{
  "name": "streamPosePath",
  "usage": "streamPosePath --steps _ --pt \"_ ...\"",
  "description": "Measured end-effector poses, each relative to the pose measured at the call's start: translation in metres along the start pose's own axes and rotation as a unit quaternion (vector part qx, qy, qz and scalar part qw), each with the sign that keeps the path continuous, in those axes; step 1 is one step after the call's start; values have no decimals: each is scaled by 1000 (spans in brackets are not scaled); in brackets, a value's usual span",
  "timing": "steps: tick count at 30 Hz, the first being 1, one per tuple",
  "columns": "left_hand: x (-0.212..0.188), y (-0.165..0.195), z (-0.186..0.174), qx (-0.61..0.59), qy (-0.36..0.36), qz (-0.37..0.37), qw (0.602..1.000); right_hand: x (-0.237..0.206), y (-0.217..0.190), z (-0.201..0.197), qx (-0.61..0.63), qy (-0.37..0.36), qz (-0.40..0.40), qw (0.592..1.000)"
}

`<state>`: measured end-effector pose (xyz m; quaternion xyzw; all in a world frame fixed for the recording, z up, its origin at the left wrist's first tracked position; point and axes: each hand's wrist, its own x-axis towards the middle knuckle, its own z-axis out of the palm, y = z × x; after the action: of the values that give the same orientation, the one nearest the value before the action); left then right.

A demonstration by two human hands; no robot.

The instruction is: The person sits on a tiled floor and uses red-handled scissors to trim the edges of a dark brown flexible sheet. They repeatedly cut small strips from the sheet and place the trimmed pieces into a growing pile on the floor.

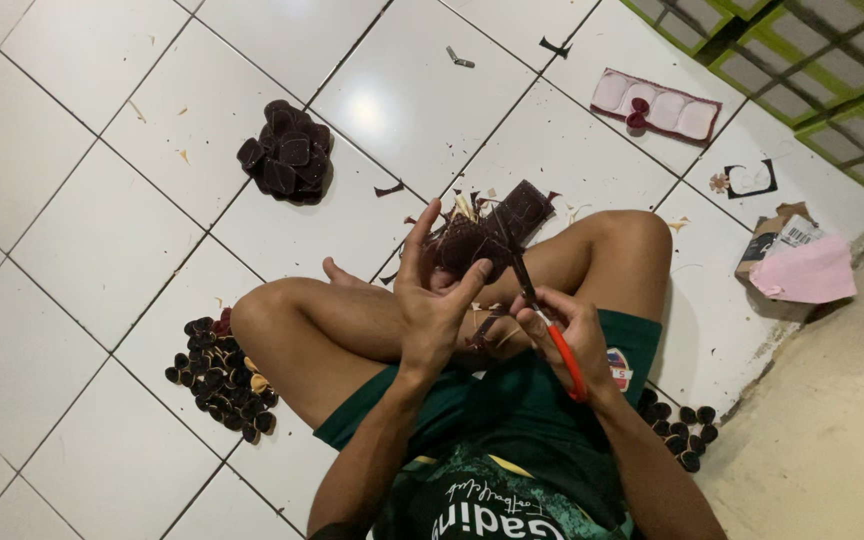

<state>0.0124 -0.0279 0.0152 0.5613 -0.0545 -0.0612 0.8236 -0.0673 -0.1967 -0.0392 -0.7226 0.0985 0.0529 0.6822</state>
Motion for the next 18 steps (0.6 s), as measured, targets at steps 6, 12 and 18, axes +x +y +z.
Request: streamPosePath --steps 6,12,18 --pt "3 -9 -7 8 6 -7 1000 -2 -1 0 -17 3 8 1000" --pt "6 -8 -14 61 -9 9 998 -5 -2 -2 -21 -6 20 1000" --pt "12 3 -18 34 -51 -37 997 -7 -2 -3 -26 -1 15 1000"
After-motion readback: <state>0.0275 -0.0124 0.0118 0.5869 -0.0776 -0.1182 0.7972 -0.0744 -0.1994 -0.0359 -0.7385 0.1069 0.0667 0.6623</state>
